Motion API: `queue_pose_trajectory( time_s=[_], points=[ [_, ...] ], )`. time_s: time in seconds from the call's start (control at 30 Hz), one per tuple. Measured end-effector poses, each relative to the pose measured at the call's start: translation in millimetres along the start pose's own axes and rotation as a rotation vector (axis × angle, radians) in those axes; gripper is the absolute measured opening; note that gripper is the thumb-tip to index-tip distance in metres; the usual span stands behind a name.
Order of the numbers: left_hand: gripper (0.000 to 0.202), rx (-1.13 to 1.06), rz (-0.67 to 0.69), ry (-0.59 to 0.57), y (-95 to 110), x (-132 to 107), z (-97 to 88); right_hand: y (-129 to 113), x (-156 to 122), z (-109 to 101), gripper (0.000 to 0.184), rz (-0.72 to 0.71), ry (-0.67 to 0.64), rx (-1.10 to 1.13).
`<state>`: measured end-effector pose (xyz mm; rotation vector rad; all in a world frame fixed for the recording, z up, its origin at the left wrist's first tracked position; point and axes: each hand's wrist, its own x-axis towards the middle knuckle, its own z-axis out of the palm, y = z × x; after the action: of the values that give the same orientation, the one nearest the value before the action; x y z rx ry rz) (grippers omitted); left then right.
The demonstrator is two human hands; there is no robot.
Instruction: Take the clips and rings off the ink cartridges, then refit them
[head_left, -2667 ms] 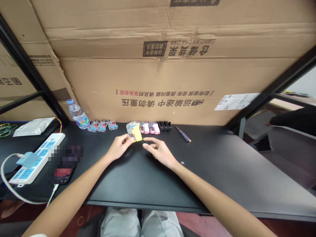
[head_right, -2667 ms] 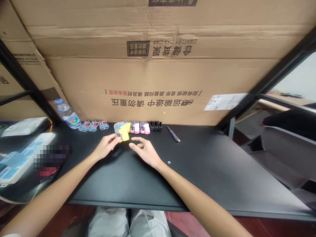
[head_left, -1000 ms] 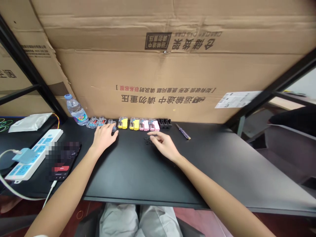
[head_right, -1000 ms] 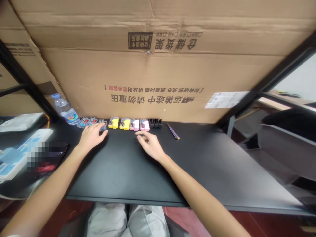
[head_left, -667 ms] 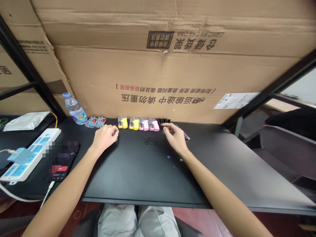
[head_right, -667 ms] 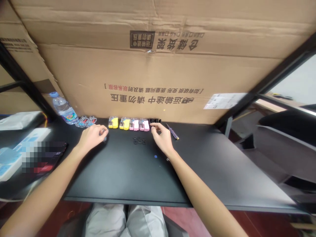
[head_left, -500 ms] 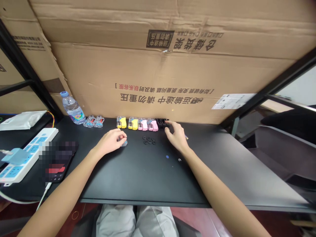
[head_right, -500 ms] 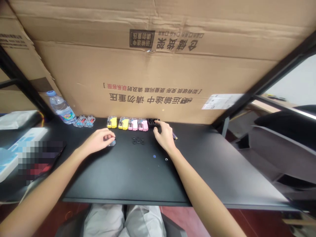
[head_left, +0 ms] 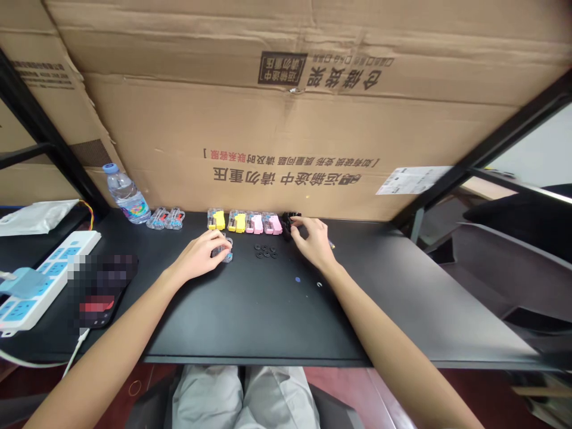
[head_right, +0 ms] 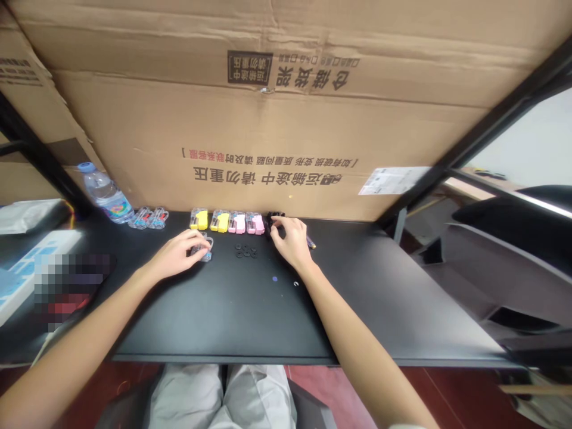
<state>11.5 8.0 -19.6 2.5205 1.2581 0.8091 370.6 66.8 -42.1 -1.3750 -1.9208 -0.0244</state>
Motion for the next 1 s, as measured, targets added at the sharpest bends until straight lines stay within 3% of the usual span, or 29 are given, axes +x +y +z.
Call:
queue_pose_trajectory(
  time_s=[0.2, 0.37, 0.47, 0.53, 0.6, 0.77, 0.87, 1.0],
  points=[
    [0.017, 0.010, 0.080, 0.035, 0, 2, 1.0, -6, -3, -2, 0.027, 0.048, -0.064, -0.111],
    [0.018, 0.045, 0.019, -0.005, -3, 2, 0.5, -12, -3, -9, 0.017, 0.151, -0.176, -0.130],
    [0.019, 0.083, -0.038, 0.022, -2, 3, -2.2, -21, -1, -19, 0.020, 0.216, -0.131, -0.080],
    [0.019, 0.076, -0.066, 0.061, 3, 4, -3.6, -31, 0, -23, 0.023, 0.255, -0.088, 0.053],
    [0.022, 0.041, -0.070, 0.096, 13, 4, -3.1, -45, -3, -23, 0.028, 0.302, -0.132, 0.283],
    [0.065, -0.069, 0.005, 0.036, 41, 3, 7.9, -95, -20, -10, 0.040, 0.448, -0.464, 0.845],
    [0.080, -0.104, 0.033, 0.006, 46, 1, 15.1, -118, -32, -5, 0.042, 0.466, -0.485, 0.981],
    [0.073, -0.145, -0.001, 0.060, 41, 1, 18.7, -129, -40, -3, 0.044, 0.479, -0.432, 0.994]
  ],
)
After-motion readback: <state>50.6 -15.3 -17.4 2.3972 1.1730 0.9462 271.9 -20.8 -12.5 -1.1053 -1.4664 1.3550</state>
